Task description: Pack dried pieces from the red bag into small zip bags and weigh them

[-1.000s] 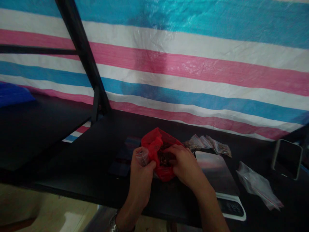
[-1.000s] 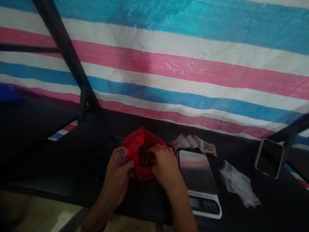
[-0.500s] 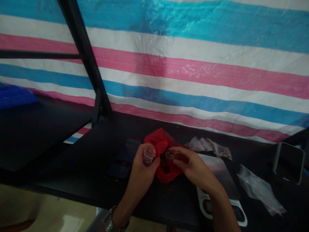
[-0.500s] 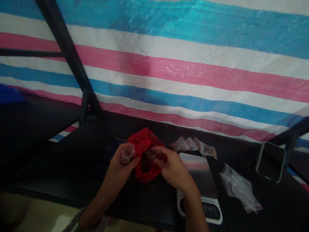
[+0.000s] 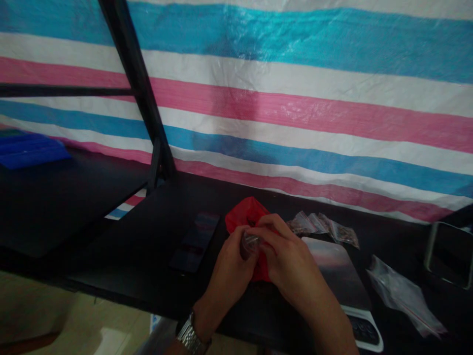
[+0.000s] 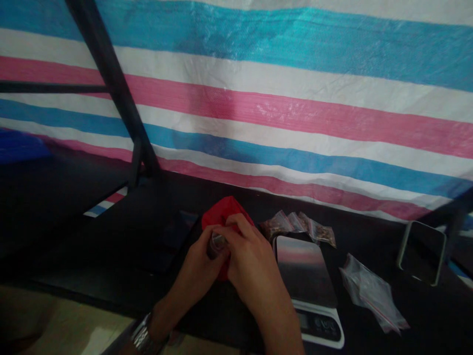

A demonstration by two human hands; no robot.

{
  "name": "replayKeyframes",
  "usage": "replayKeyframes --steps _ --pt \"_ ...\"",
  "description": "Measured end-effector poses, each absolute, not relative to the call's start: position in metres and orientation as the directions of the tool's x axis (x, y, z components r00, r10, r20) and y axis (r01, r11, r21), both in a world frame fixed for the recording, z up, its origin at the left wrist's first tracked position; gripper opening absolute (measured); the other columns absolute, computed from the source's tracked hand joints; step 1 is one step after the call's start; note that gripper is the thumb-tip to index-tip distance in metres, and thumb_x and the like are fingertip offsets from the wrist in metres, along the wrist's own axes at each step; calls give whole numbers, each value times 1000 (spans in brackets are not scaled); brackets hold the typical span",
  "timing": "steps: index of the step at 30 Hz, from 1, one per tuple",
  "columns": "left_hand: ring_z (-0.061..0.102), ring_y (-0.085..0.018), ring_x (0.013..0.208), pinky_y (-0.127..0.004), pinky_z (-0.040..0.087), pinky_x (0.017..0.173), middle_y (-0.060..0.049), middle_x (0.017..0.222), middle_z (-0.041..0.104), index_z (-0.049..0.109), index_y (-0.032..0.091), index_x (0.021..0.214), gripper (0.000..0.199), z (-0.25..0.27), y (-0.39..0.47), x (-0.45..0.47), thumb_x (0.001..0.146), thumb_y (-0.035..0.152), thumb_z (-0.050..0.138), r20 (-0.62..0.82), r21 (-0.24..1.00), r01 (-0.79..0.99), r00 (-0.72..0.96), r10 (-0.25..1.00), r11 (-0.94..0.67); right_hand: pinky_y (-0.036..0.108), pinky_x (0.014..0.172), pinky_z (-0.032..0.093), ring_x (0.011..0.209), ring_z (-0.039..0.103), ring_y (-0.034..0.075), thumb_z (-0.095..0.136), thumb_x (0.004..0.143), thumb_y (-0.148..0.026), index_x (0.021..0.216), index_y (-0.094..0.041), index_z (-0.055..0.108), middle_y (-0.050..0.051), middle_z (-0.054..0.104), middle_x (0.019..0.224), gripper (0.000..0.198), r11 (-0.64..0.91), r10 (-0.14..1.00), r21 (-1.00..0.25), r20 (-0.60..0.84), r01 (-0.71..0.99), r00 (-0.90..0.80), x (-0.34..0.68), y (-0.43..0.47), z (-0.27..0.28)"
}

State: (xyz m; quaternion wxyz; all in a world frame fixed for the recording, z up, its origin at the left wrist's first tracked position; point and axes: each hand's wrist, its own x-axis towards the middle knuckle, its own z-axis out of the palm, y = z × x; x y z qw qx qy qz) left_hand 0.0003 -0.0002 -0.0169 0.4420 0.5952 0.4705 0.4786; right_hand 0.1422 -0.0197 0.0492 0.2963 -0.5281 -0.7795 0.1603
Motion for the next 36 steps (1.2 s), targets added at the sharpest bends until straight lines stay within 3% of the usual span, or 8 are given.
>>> replayKeyframes --steps 6,11,13,16,22,26,30,36 --pt "73 -21 97 -32 54 84 -2 104 76 66 24 110 16 -15 -1 -1 94 23 65 148 987 43 99 984 -153 35 99 57 114 71 20 45 90 8 133 -35 77 6 68 131 68 443 892 -524 339 727 -299 141 -21 51" --pt "63 -17 73 -28 49 71 4 81 64 60 24 95 16 -14 -2 -3 84 17 68 160 982 116 -123 979 -146 36 105 56 119 69 22 55 95 -4 122 -28 78 8 67 127 43 417 871 -598 479 684 -112 151 -14 46" --pt "59 -16 68 -27 47 68 6 77 58 56 24 91 22 -13 -2 -5 76 13 69 151 985 117 -232 961 -126 37 107 55 118 69 23 60 91 -4 122 -25 77 8 67 125 42 352 906 -635 417 687 -78 156 -9 41" --pt "58 -15 69 -27 47 68 6 78 58 57 24 88 28 -12 0 -7 68 9 68 115 993 72 -314 942 -98 37 107 53 115 70 22 62 88 -1 122 -23 78 7 68 124 43 266 963 -657 205 706 -172 158 -3 31" --pt "57 -14 67 -25 45 65 6 74 55 52 24 82 25 -12 5 -7 66 7 62 66 998 38 -408 911 -55 42 106 50 113 71 28 60 87 -2 120 -20 80 11 70 126 43 43 997 -420 -38 907 -65 166 -9 34" --pt "56 -15 68 -27 44 67 6 74 56 56 24 81 23 -11 1 -2 68 9 67 75 997 51 -381 921 -60 46 108 48 120 69 33 59 86 -2 125 -20 80 13 71 130 47 -3 1000 -316 -22 949 -4 171 -11 40" --pt "55 -16 71 -27 42 69 5 75 58 62 23 82 21 -9 2 4 68 12 72 87 996 47 -353 932 -75 44 111 46 126 64 33 57 82 3 126 -19 79 13 72 128 54 -5 1000 -292 18 957 11 165 -2 37" --pt "49 -12 62 -24 41 60 7 70 51 56 23 77 17 -8 14 12 67 25 70 16 981 -179 -322 947 -78 45 110 46 130 63 34 65 85 -5 123 -21 79 12 73 130 43 -19 1000 -280 18 960 25 155 7 26"
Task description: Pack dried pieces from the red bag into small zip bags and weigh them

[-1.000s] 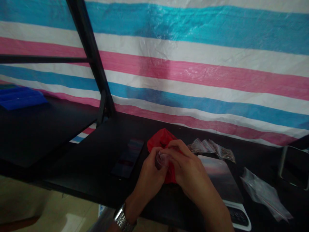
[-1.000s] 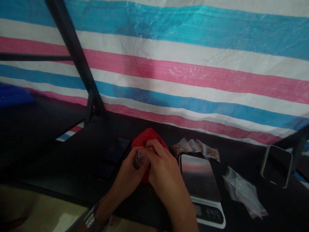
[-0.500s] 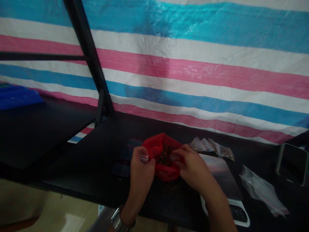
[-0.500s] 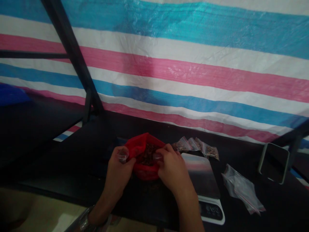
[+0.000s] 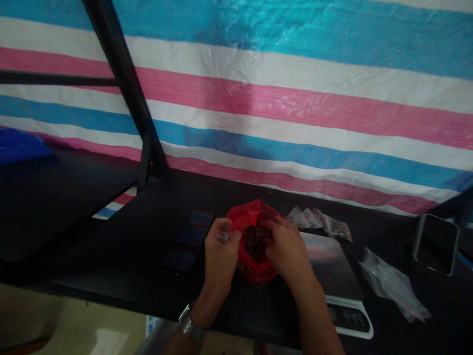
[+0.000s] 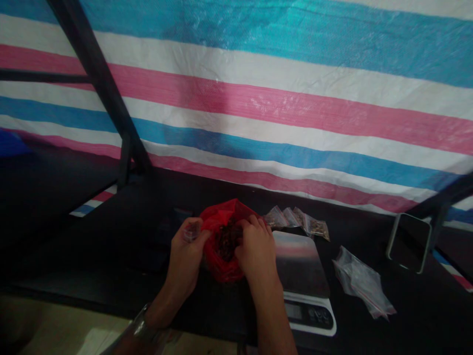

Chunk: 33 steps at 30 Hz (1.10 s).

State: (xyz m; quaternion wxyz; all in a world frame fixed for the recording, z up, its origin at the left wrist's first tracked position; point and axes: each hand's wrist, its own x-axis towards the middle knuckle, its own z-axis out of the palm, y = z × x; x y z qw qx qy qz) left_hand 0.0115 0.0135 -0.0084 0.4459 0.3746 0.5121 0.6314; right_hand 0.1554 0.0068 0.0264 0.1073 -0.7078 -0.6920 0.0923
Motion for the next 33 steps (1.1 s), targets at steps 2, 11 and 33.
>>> replayKeyframes --steps 2,11,33 --pt "47 -11 62 -23 40 59 8 70 50 55 23 78 21 -7 16 10 65 29 70 -21 961 -265 -343 939 -75 44 111 45 130 62 34 65 89 -8 125 -22 78 11 74 131 41 -22 998 -314 47 949 38 154 8 23" --pt "47 -8 57 -19 39 55 9 65 52 58 21 75 27 0 21 5 52 22 71 -171 887 -461 -281 944 24 43 112 44 127 63 32 63 90 -7 128 -22 78 10 76 130 44 -21 996 -386 69 922 52 150 10 19" --pt "57 -12 68 -24 46 67 7 76 62 65 23 94 25 -14 22 -15 71 20 74 194 980 -14 -178 965 -199 40 104 55 109 74 23 70 86 -18 116 -24 79 4 82 116 32 210 975 -928 174 309 -139 175 8 19"
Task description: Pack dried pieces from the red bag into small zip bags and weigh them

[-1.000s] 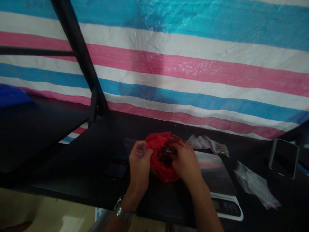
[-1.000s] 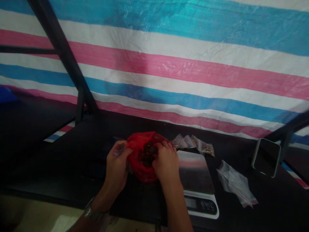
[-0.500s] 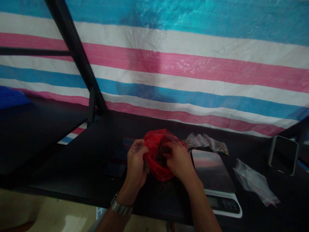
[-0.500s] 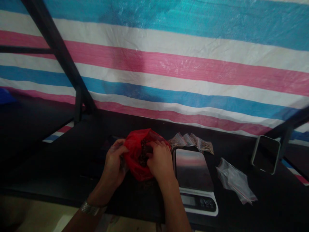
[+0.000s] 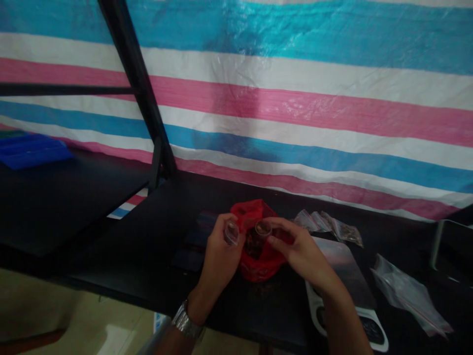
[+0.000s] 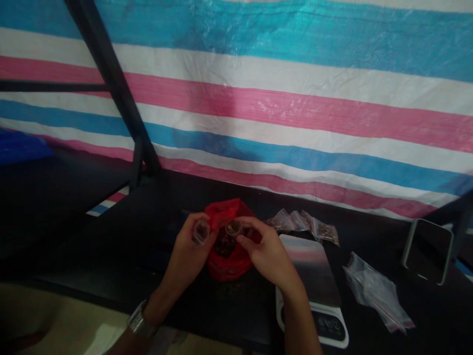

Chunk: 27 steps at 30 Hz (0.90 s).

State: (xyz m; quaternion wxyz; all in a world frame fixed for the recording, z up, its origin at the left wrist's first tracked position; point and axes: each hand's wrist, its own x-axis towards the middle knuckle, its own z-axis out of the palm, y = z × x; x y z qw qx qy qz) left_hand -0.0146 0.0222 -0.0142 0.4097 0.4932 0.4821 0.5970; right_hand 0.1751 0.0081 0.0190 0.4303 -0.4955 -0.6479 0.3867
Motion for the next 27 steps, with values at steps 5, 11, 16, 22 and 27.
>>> replayKeyframes --steps 5,11,16,22,27 --pt "64 -16 73 -27 47 68 4 83 69 65 25 101 19 -24 15 -15 85 26 76 212 968 154 -60 976 -200 42 106 52 109 70 23 71 88 -13 119 -27 78 4 79 115 35 315 949 -826 287 468 -133 159 -3 34" --pt "72 -21 85 -30 50 74 0 91 76 68 25 103 18 -22 13 -18 86 18 70 222 945 245 11 975 -218 43 105 55 116 69 24 58 93 0 122 -30 78 6 70 131 47 420 904 -613 350 669 -247 133 -9 41" --pt "73 -19 81 -28 52 73 2 89 76 68 25 101 12 -16 11 -19 90 24 71 236 949 203 45 971 -240 43 101 59 114 72 24 49 97 2 122 -30 78 6 69 132 50 497 861 -538 407 681 -306 128 -12 43" --pt "68 -16 72 -25 51 66 4 81 71 63 24 96 14 -14 12 -18 86 25 72 234 960 170 -48 971 -223 35 105 56 118 69 21 58 96 -1 120 -27 76 6 68 125 39 547 807 -566 551 617 -210 134 -7 44" --pt "64 -14 67 -24 49 65 6 76 65 59 24 92 12 -14 15 -21 85 28 69 229 959 194 -109 967 -205 37 106 53 116 69 21 64 90 0 117 -26 76 5 69 122 39 425 896 -646 401 634 -193 149 -6 40"
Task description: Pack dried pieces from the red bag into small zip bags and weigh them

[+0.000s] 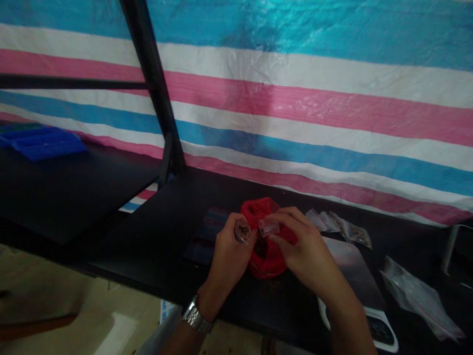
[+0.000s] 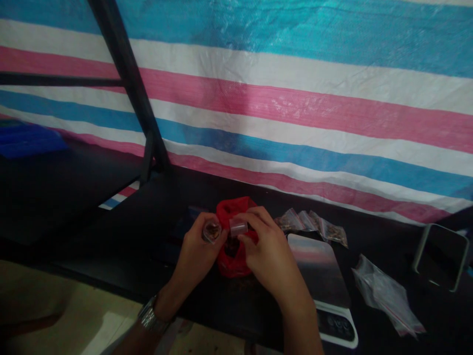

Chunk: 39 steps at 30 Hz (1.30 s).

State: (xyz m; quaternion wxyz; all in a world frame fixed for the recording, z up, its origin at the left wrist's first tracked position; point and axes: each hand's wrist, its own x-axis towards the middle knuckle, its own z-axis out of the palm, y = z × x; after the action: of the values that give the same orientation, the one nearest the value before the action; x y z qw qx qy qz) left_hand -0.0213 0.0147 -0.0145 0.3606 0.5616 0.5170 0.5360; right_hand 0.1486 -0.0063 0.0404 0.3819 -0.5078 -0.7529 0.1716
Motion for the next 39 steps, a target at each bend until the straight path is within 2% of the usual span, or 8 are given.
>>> replayKeyframes --steps 5,9,14,18,21,24,28,39 --pt "60 -15 63 -24 44 61 6 70 60 56 26 88 11 -9 10 -27 83 21 65 195 958 248 -188 963 -146 43 110 48 115 70 24 61 89 0 120 -25 76 6 72 126 43 281 956 -603 110 746 -271 149 -6 35" --pt "62 -18 62 -27 42 61 5 71 61 52 28 92 14 2 -11 -24 87 23 65 128 935 355 -299 946 -14 47 109 44 117 70 27 57 89 1 123 -23 76 9 73 128 45 236 971 -422 73 875 -226 149 -10 41" --pt "70 -25 71 -31 44 63 -1 82 70 53 28 101 28 0 -38 -11 85 31 75 -4 913 405 -137 991 59 40 97 46 107 74 26 56 80 6 107 -25 80 7 78 118 47 248 968 -377 70 892 -240 163 -25 46" --pt "69 -21 71 -28 45 63 2 82 67 53 27 100 36 -9 -41 -7 77 4 66 -76 946 311 -56 996 90 36 88 48 98 77 26 56 72 9 98 -27 80 5 83 106 51 223 972 -415 22 882 -236 172 -40 46" --pt "63 -17 69 -25 43 62 6 78 59 51 27 93 39 -10 -37 -8 70 -3 61 -64 978 195 -71 995 77 36 80 50 90 77 27 61 78 3 97 -25 79 8 83 96 38 157 981 -425 -35 891 -189 171 -44 50" --pt "57 -13 66 -22 42 61 8 76 52 49 26 88 40 -6 -33 -9 65 -5 58 -39 995 90 -114 993 50 39 86 51 98 75 28 60 84 1 102 -23 78 11 80 106 36 175 982 -407 12 897 -186 165 -39 53" --pt "50 -9 59 -19 38 55 11 71 45 47 25 86 38 1 -31 -9 61 -2 58 -76 997 16 -176 981 80 43 99 49 112 70 28 54 76 11 107 -21 77 11 76 118 50 186 981 -400 24 897 -193 157 -25 49" --pt "47 -8 61 -19 43 55 10 74 44 45 26 88 38 -1 -17 -5 61 22 70 -127 963 -266 -302 945 45 41 97 50 113 72 29 54 74 11 105 -21 74 9 77 118 49 232 972 -475 74 849 -224 151 -6 26"
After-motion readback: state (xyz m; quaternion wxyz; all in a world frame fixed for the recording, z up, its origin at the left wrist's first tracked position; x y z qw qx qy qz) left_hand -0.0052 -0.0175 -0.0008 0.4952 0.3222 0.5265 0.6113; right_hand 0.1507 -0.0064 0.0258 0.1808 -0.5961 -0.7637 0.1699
